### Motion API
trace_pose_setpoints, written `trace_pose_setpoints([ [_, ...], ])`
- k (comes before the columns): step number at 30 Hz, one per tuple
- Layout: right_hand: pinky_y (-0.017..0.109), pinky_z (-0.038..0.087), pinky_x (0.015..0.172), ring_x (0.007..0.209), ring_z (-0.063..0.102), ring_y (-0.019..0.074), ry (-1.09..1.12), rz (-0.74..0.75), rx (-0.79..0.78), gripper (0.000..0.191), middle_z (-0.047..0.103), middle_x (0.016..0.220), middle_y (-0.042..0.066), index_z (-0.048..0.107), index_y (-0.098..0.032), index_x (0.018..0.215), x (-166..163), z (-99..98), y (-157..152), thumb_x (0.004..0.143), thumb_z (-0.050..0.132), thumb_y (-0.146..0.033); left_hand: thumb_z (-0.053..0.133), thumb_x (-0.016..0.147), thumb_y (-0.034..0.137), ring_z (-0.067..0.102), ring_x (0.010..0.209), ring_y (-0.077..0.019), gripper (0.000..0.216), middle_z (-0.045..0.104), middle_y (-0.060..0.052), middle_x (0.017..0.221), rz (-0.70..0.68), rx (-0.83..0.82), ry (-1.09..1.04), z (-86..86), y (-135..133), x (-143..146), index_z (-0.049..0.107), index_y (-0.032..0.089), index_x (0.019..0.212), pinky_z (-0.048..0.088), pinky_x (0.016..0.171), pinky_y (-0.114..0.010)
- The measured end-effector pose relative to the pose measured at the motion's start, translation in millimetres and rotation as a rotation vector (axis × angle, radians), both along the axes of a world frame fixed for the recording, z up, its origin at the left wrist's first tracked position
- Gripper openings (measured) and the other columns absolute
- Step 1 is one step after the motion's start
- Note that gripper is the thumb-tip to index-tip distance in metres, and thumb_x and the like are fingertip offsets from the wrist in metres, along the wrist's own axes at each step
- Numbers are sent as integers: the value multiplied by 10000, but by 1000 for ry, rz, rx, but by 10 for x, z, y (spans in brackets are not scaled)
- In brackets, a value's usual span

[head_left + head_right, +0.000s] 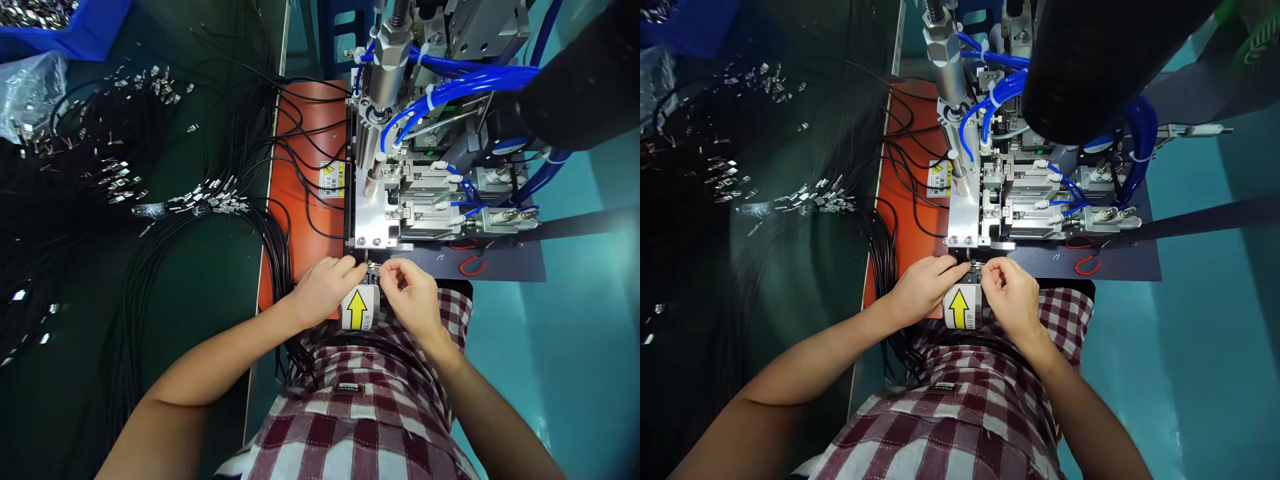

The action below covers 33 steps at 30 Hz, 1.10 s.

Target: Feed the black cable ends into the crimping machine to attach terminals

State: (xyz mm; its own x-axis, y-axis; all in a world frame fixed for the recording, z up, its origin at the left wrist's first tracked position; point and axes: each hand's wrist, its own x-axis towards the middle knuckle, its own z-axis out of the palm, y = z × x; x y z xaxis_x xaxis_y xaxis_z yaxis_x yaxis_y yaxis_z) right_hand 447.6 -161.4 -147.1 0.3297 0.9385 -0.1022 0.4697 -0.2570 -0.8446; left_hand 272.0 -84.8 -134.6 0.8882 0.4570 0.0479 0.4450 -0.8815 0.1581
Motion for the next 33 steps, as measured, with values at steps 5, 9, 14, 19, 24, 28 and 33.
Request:
trace_pose_setpoints([
  [5,245,355,465,473,425,106,504,-32,-149,190,495,565,-40,595,-186,745,64,-143,50,815,602,-363,430,950,197,589,752,-183,272,626,-73,908,25,-21,24,-14,-3,-8,589,166,1169,466,672,-297],
  [9,257,397,493,485,464,108,631,-69,-143,229,520,599,-35,601,-186,772,69,-208,30,808,618,-411,425,953,210,590,762,-184,283,620,-79,920,27,-48,34,-20,-3,-8,582,166,1185,477,676,-301],
  [14,275,451,525,526,521,122,644,-131,-108,253,592,711,-3,608,-198,808,-10,-183,25,792,637,-449,400,963,220,589,775,-181,281,610,-80,914,36,-77,29,-13,2,-3,595,167,1158,481,694,-300],
  [19,265,431,521,518,503,114,673,-133,-86,232,559,658,-22,577,-195,746,-61,-203,74,787,648,-411,364,972,229,591,778,-185,303,616,-83,911,29,-100,15,-6,12,-7,605,162,1143,482,694,-302],
  [24,239,335,475,463,409,83,760,-109,-55,195,479,553,-58,562,-181,732,-41,-254,95,812,635,-343,329,975,200,598,793,-180,331,631,-95,933,5,-112,-40,-18,40,-9,603,141,1151,484,698,-292],
  [28,239,316,473,463,397,84,710,-116,-50,189,463,537,-63,559,-182,738,-38,-239,89,815,633,-338,331,981,227,591,779,-174,336,633,-88,915,1,-116,-21,-20,46,-7,610,150,1151,477,683,-291],
  [33,247,337,492,468,402,91,768,-110,-63,204,473,530,-59,562,-181,746,-44,-289,88,813,624,-363,393,970,228,559,853,-218,282,639,-100,977,91,96,22,81,-50,28,612,209,1146,427,664,-335],
])
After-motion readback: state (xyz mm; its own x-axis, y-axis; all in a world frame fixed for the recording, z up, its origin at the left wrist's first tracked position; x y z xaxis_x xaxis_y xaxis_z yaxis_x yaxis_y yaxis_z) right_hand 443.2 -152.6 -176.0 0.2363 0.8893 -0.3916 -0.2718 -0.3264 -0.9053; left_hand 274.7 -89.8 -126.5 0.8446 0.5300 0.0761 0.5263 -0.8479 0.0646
